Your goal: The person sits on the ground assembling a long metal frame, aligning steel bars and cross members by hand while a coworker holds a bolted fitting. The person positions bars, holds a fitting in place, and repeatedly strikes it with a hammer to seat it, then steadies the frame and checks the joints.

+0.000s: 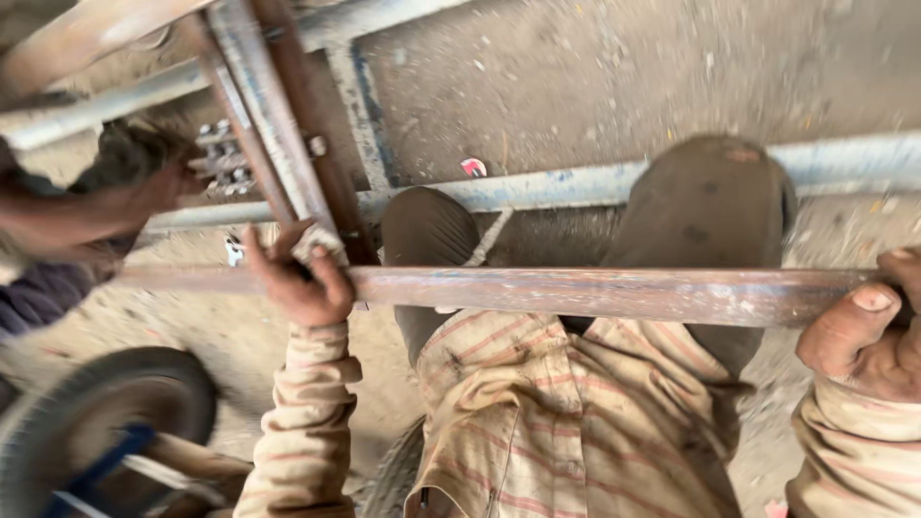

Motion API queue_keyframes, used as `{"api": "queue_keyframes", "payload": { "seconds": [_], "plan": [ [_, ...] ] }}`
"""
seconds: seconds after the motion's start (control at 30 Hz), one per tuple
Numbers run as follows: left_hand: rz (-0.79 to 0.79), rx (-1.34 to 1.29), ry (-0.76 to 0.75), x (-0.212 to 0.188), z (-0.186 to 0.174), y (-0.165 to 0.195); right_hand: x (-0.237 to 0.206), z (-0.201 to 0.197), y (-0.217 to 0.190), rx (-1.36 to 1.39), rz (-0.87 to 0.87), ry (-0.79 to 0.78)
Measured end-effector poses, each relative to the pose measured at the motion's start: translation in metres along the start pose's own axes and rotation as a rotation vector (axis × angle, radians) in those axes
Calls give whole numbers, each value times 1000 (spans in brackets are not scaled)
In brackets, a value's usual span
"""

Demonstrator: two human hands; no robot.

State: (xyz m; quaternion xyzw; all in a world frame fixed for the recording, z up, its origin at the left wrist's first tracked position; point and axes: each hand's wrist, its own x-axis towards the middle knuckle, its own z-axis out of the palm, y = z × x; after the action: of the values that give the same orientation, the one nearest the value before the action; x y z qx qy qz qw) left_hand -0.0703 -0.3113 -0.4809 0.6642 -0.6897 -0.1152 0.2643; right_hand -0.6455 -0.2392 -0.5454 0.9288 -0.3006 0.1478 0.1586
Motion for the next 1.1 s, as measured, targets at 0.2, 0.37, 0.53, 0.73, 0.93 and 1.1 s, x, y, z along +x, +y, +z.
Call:
{"api": "queue_keyframes", "payload": {
  "seconds": [0.2, 0.37, 0.53, 0.73, 0.93, 1.1],
  "plan": [
    [85, 102, 89, 8, -11, 6, 7, 18, 66, -288, -544, 146],
    [36, 177, 159, 10, -31, 8, 43, 10, 89, -368, -443, 299],
    [101, 124, 160, 1, -52, 1, 81, -15, 52, -187, 43, 293],
    [172, 46, 239, -5, -62, -9, 106, -28, 12, -72, 777, 88],
    [165, -3, 249, -8, -66, -15, 132, -38, -10, -191, 1011, -125],
    [115, -16, 189, -9, -65, -18, 151, -46, -9, -247, 1060, -260]
  ]
}}
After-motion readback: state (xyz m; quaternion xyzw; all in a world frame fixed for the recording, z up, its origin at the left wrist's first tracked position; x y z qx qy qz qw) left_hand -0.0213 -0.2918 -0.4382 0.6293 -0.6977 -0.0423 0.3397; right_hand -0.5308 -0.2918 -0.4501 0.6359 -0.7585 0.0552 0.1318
